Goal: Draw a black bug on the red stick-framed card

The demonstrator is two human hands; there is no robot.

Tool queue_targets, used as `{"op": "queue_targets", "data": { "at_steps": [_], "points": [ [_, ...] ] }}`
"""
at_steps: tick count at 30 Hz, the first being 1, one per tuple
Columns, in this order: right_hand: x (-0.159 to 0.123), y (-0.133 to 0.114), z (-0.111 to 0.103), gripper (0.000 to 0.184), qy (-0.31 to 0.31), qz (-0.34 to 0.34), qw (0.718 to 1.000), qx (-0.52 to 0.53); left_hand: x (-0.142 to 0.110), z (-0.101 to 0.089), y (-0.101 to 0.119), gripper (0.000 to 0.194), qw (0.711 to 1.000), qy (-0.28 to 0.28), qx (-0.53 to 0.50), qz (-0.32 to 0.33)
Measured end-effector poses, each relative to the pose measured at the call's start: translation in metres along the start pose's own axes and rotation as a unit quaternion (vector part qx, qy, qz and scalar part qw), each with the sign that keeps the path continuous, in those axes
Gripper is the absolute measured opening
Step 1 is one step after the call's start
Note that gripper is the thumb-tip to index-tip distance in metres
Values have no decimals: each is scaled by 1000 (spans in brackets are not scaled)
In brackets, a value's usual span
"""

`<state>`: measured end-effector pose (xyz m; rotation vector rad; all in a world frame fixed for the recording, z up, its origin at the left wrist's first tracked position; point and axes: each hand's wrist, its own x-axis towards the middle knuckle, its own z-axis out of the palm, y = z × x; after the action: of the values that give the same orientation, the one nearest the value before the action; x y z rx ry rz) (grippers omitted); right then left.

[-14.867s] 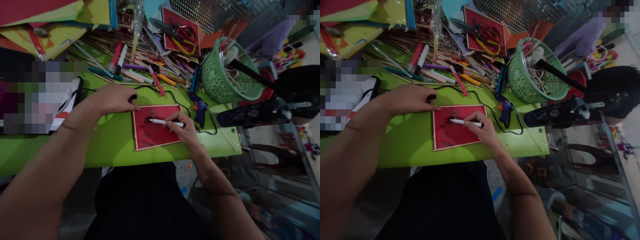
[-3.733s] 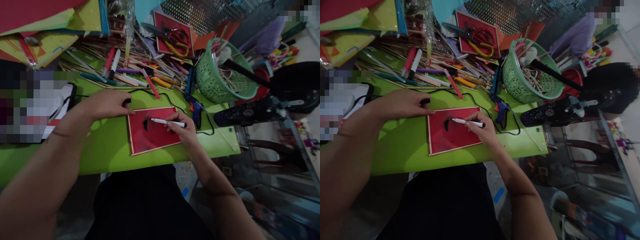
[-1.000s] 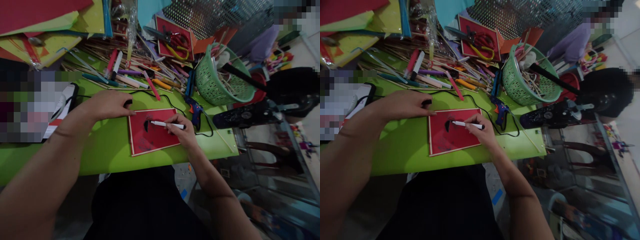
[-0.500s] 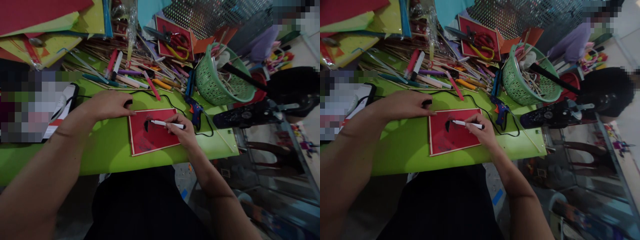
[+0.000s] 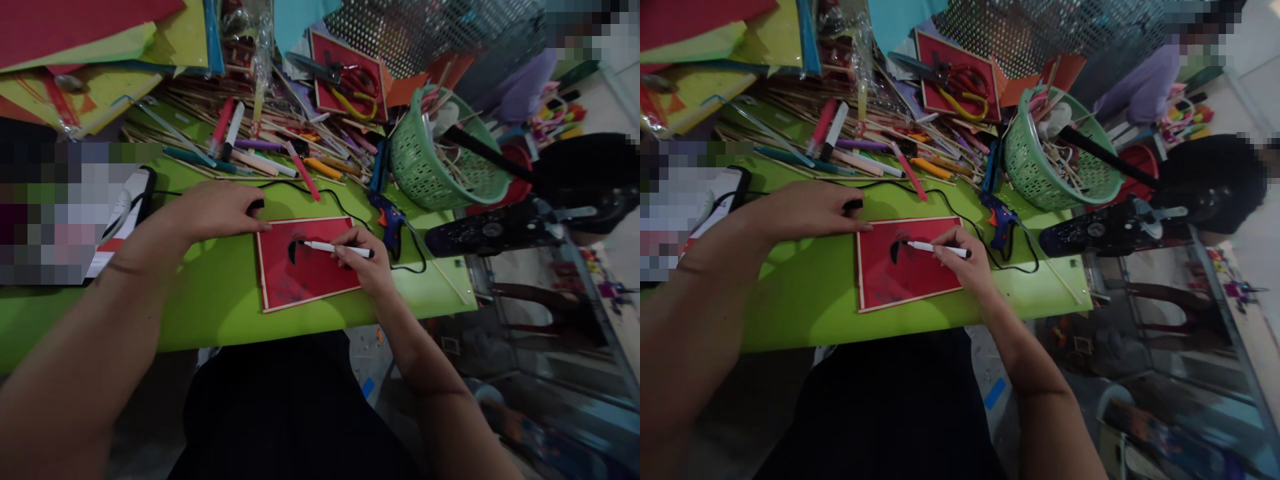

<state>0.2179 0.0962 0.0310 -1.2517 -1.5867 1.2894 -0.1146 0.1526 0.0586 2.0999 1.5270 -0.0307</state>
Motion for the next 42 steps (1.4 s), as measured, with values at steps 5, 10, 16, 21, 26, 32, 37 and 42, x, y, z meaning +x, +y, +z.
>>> {"op": "queue_targets", "data": {
  "at_steps": [5,10,16,21,26,32,37,42],
  "points": [
    [0,0,0,25,1,5,1000,-9,0,-1,0,38,1000,-4,-10,-14],
    [0,-3,1,24,5,3,1000,-4,-1,-1,1,41,1000,4,-14,3],
    [0,-1,1,30,3,0,1000,3,-1,0,1,43,1000,0,8,-3],
    [-1,3,-1,29,5,4,1000,1,0,0,0,41,1000,-7,3,-11],
    [-1,4,-3,30,12,14,1000,-6,1,2,-3,38,1000,9,-2,6],
    [-1,3,-2,26,13,18,1000,1,-2,-1,0,38,1000,-4,3,-8],
    [-1,2,-2,22,17,16,1000,20,-4,-5,7,38,1000,-16,5,-23],
    [-2,0,-2,23,22,19,1000,11,-2,-3,6,39,1000,-15,2,-15]
  ]
}}
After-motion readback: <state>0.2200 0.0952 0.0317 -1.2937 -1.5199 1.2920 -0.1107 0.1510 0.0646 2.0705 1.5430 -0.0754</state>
